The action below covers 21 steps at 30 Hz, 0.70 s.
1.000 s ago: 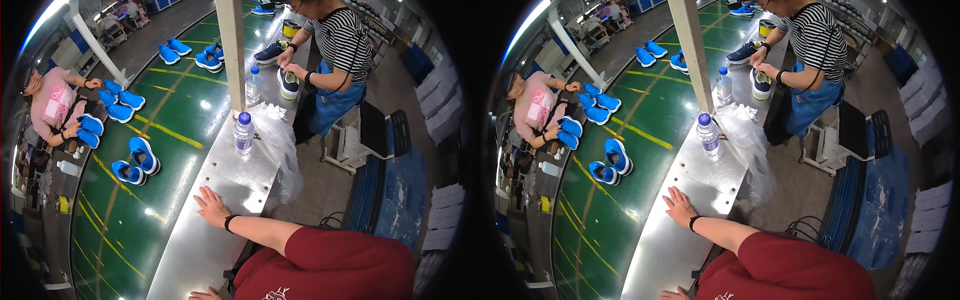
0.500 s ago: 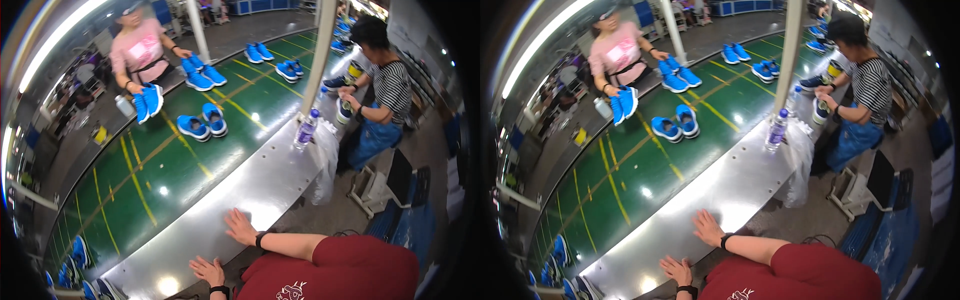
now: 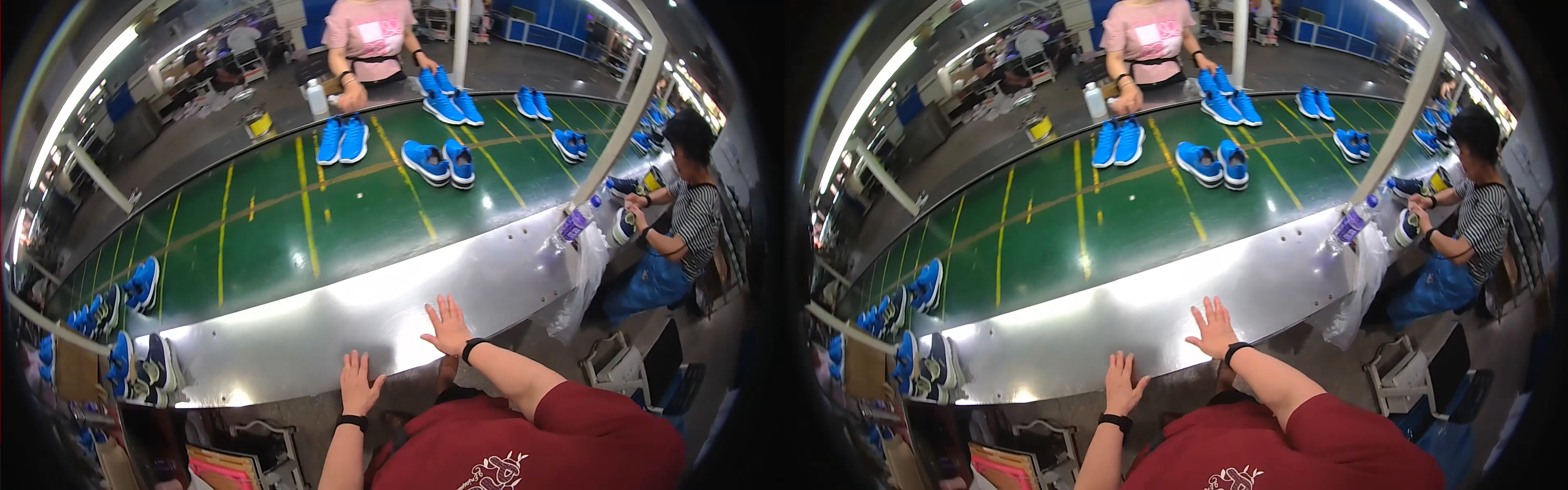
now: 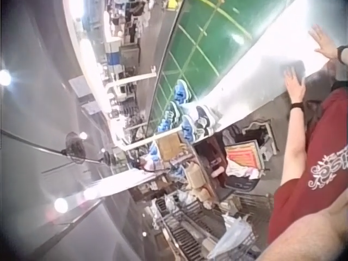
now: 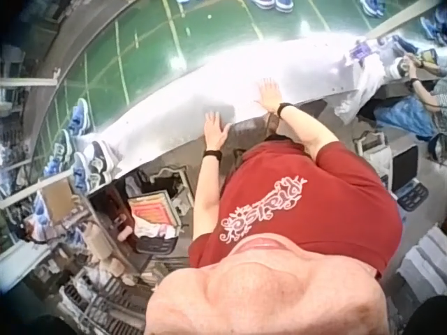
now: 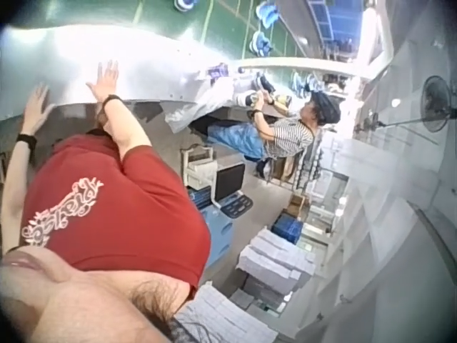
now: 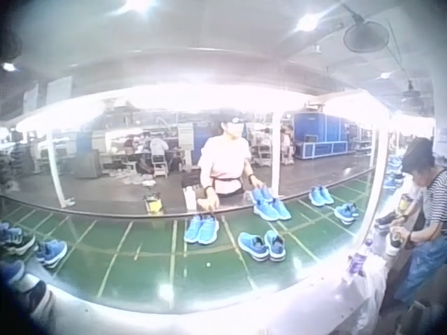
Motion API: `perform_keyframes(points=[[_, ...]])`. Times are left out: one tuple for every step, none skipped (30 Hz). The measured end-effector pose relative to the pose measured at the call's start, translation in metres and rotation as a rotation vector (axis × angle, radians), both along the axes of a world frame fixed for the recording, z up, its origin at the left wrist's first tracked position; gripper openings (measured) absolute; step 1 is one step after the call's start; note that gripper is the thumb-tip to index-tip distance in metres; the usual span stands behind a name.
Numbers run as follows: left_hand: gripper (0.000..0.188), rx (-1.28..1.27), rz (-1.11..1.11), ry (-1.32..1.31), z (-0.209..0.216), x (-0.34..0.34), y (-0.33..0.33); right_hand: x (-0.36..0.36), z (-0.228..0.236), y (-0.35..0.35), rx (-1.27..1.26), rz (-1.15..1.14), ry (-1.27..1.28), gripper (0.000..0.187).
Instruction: Inspect shoes on a conveyor belt and adjust laces and tongues.
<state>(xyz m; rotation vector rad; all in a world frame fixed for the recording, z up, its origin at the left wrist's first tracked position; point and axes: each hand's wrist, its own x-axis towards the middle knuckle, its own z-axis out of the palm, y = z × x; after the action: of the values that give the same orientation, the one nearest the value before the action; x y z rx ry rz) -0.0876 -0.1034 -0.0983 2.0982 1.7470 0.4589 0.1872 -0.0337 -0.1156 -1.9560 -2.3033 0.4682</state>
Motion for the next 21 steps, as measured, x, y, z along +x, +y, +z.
perform_keyframes(points=[[0.062, 0.007, -0.021, -0.072, 0.001, -0.006, -0.005, 0.0, 0.001, 0.0, -0.013, 0.001, 0.006, 0.08], [0.058, 0.016, -0.04, -0.143, 0.003, -0.012, -0.012, 0.0, 0.001, 0.0, -0.015, 0.026, 0.004, 0.08], [0.058, 0.017, -0.023, -0.146, 0.004, -0.018, -0.022, 0.002, -0.002, 0.001, -0.005, 0.017, -0.008, 0.08], [0.055, 0.051, 0.002, -0.158, 0.007, -0.027, -0.039, 0.002, -0.004, 0.002, 0.003, 0.014, -0.017, 0.08], [0.053, 0.085, 0.03, -0.168, 0.006, -0.035, -0.055, 0.001, -0.007, 0.003, 0.022, 0.02, -0.021, 0.08], [0.053, 0.081, 0.067, -0.166, 0.0, -0.05, -0.074, -0.002, -0.006, 0.003, 0.015, 0.057, -0.02, 0.08], [0.051, 0.044, 0.126, -0.169, -0.009, -0.067, -0.097, -0.004, -0.007, 0.004, 0.042, 0.032, 0.0, 0.08], [0.05, 0.005, 0.187, -0.172, -0.016, -0.084, -0.121, -0.004, -0.007, 0.003, 0.067, 0.01, 0.02, 0.08], [0.048, -0.008, 0.264, -0.195, -0.019, -0.097, -0.143, -0.003, -0.006, 0.003, 0.078, -0.003, 0.015, 0.08], [0.047, -0.044, 0.336, -0.194, -0.03, -0.112, -0.168, -0.002, -0.006, 0.003, 0.091, -0.015, 0.013, 0.08], [0.047, -0.117, 0.416, -0.188, -0.039, -0.125, -0.191, 0.0, -0.006, 0.003, 0.124, -0.021, 0.019, 0.075], [0.047, -0.193, 0.489, -0.184, -0.045, -0.137, -0.215, 0.002, -0.008, 0.002, 0.155, -0.035, 0.026, 0.07], [0.047, -0.199, 0.524, -0.183, -0.052, -0.146, -0.238, 0.003, -0.009, 0.003, 0.144, -0.001, 0.03, 0.07], [0.048, -0.414, 0.63, -0.17, -0.059, -0.154, -0.258, 0.004, -0.01, 0.006, 0.155, -0.043, 0.055, 0.065], [0.049, -0.629, 0.727, -0.162, -0.068, -0.16, -0.276, 0.002, -0.01, 0.01, 0.169, -0.088, 0.079, 0.06], [0.049, -0.657, 0.775, -0.163, -0.079, -0.163, -0.299, -0.002, -0.01, 0.01, 0.162, -0.065, 0.079, 0.06], [0.05, -0.682, 0.816, -0.166, -0.092, -0.162, -0.319, -0.003, -0.01, 0.009, 0.179, -0.086, 0.085, 0.056], [0.049, -0.79, 0.834, -0.121, -0.104, -0.161, -0.33, -0.005, -0.01, 0.011, 0.201, -0.11, 0.092, 0.053], [0.048, -0.847, 0.851, -0.181, -0.117, -0.16, -0.339, -0.007, -0.012, 0.012, 0.188, -0.138, 0.053, 0.054], [0.047, -0.907, 0.87, -0.24, -0.128, -0.16, -0.348, -0.013, -0.012, 0.011, 0.188, -0.128, 0.052, 0.054], [0.047, -0.91, 0.876, -0.244, -0.134, -0.16, -0.351, -0.023, -0.007, 0.007, 0.201, -0.149, 0.006, 0.054]])
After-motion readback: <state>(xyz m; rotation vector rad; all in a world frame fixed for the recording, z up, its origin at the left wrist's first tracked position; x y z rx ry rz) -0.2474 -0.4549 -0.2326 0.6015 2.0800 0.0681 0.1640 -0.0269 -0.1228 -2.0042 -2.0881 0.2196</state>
